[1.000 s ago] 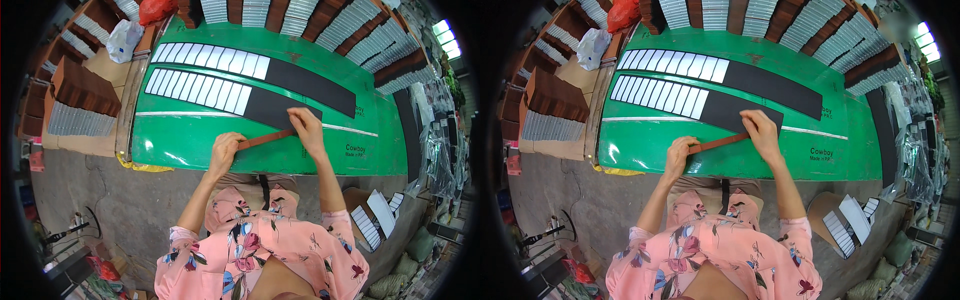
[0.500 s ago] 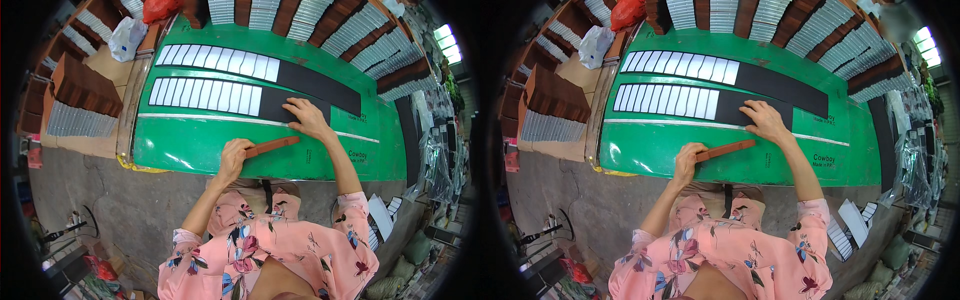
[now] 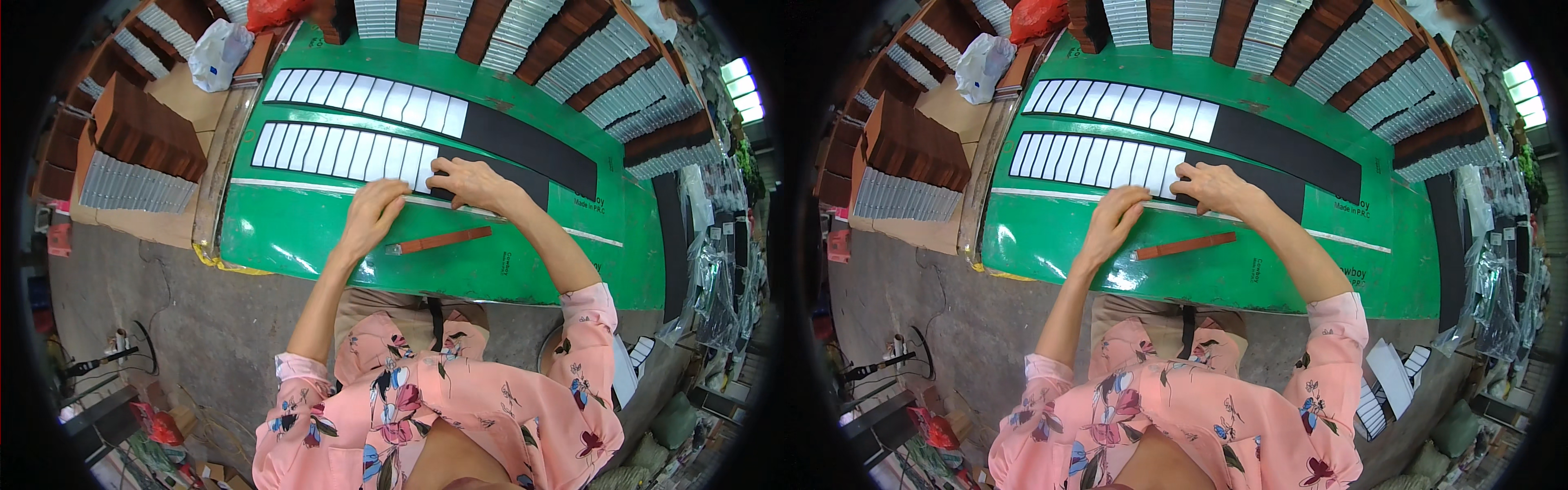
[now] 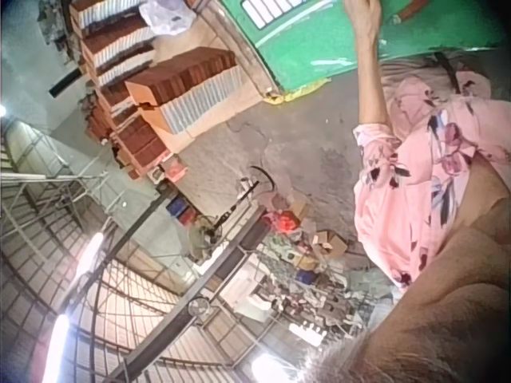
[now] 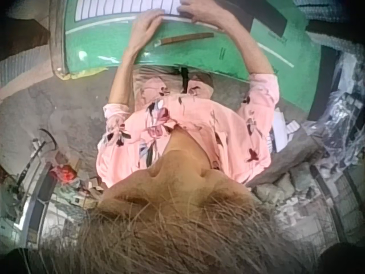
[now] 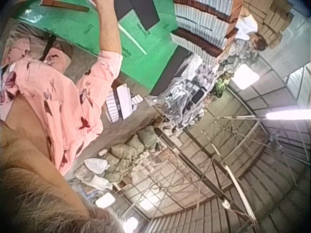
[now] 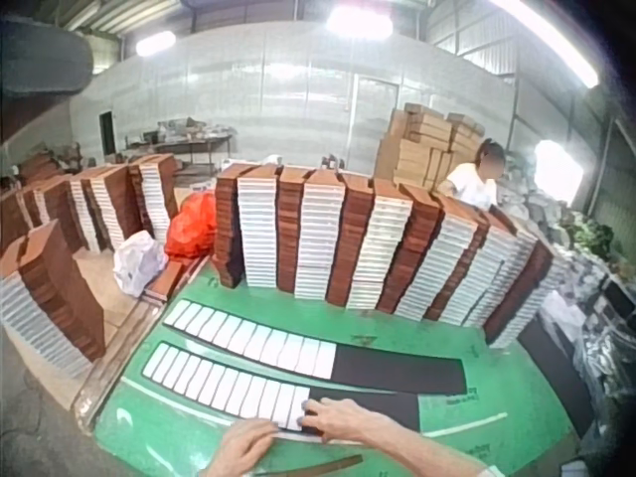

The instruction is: The person is assembling wooden and plastic furniture components by hand.

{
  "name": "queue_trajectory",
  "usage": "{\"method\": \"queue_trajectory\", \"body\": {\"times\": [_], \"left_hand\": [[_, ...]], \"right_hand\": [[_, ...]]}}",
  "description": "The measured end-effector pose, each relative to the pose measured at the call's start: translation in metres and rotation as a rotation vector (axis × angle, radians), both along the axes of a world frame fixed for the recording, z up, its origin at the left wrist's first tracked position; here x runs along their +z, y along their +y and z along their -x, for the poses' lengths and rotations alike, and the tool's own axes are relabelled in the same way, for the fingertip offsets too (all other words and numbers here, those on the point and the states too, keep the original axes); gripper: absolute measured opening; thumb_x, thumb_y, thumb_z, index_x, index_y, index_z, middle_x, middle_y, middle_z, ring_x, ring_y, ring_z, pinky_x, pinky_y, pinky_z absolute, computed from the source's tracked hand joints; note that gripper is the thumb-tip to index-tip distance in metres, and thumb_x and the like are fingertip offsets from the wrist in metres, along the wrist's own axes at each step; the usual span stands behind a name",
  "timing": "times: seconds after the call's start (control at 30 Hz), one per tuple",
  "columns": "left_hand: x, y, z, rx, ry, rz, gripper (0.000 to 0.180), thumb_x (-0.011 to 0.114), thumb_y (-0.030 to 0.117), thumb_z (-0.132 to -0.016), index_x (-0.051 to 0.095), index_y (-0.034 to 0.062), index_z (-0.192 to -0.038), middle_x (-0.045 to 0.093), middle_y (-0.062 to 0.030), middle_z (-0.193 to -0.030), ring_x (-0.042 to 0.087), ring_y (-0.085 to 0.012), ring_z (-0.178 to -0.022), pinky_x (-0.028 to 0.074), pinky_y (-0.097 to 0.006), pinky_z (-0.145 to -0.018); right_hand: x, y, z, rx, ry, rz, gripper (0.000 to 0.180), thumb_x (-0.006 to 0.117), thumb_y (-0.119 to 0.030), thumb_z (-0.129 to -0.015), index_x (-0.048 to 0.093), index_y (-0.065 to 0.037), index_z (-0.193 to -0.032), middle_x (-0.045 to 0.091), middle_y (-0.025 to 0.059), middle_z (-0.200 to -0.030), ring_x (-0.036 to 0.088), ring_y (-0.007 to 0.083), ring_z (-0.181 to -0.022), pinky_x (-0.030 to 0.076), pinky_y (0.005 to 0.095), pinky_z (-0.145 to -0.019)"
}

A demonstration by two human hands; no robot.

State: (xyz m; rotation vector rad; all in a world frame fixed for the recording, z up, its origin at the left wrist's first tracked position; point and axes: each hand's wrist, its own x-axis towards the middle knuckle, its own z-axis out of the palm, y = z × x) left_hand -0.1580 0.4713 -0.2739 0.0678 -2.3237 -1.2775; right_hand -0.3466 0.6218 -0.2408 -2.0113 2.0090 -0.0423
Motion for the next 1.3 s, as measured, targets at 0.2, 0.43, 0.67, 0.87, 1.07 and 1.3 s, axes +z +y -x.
{"method": "queue_trajectory", "body": {"times": [0.2,0.43,0.67,0.87,1.07,1.3], "left_hand": [[-0.007,0.005,0.023,0.071,-0.152,0.601,0.021,0.064,0.014,-0.08,0.066,0.0152,-0.101,0.061,-0.0006,-0.109,0.056,-0.0196,-0.101,0.039,-0.037,-0.081],[-0.018,0.015,0.022,0.187,-0.06,0.601,0.022,0.066,0.013,-0.078,0.067,0.0174,-0.1,0.061,0.0022,-0.107,0.055,-0.017,-0.1,0.036,-0.037,-0.08],[-0.02,0.012,0.023,0.207,-0.015,0.611,0.022,0.066,0.012,-0.077,0.066,0.0156,-0.099,0.06,-0.0003,-0.106,0.055,-0.0184,-0.101,0.036,-0.037,-0.081],[-0.018,0.009,0.023,0.245,-0.007,0.624,0.022,0.066,0.011,-0.076,0.066,0.0157,-0.098,0.061,-0.0014,-0.105,0.055,-0.0185,-0.099,0.036,-0.038,-0.081],[-0.021,0.016,0.021,0.239,-0.017,0.625,0.027,0.068,0.014,-0.073,0.066,0.0175,-0.099,0.06,-0.0009,-0.107,0.054,-0.0185,-0.1,0.036,-0.039,-0.081],[-0.022,0.019,0.019,0.25,0.006,0.623,0.027,0.068,0.012,-0.073,0.065,0.0177,-0.099,0.06,-0.0006,-0.108,0.054,-0.0193,-0.1,0.037,-0.039,-0.08]], "right_hand": [[0.002,-0.014,-0.006,-0.027,0.035,-0.088,0.056,0.08,-0.008,-0.06,0.056,-0.013,-0.111,0.046,0.0087,-0.115,0.056,0.0278,-0.098,0.053,0.0377,-0.077],[0.014,-0.027,-0.003,-0.001,0.02,-0.238,0.056,0.081,-0.008,-0.057,0.057,-0.011,-0.108,0.048,0.0087,-0.104,0.055,0.0292,-0.096,0.053,0.0372,-0.077],[0.004,0.009,0.001,-0.228,-0.192,0.035,0.057,0.081,-0.012,-0.06,0.056,-0.016,-0.11,0.05,0.004,-0.115,0.055,0.0241,-0.104,0.051,0.0364,-0.081],[0.004,0.004,0.001,-0.14,-0.081,0.059,0.051,0.077,-0.018,-0.067,0.057,-0.02,-0.113,0.049,0.0056,-0.116,0.057,0.0246,-0.097,0.052,0.037,-0.076],[0.002,0.008,0.004,0.005,-0.021,0.115,0.051,0.078,-0.015,-0.064,0.059,-0.018,-0.112,0.051,0.0097,-0.11,0.059,0.0287,-0.094,0.053,0.0393,-0.071],[0.005,0.012,0.002,0.023,-0.034,0.113,0.05,0.076,-0.019,-0.068,0.056,-0.016,-0.114,0.052,0.0084,-0.112,0.058,0.0262,-0.096,0.053,0.0365,-0.073]]}}
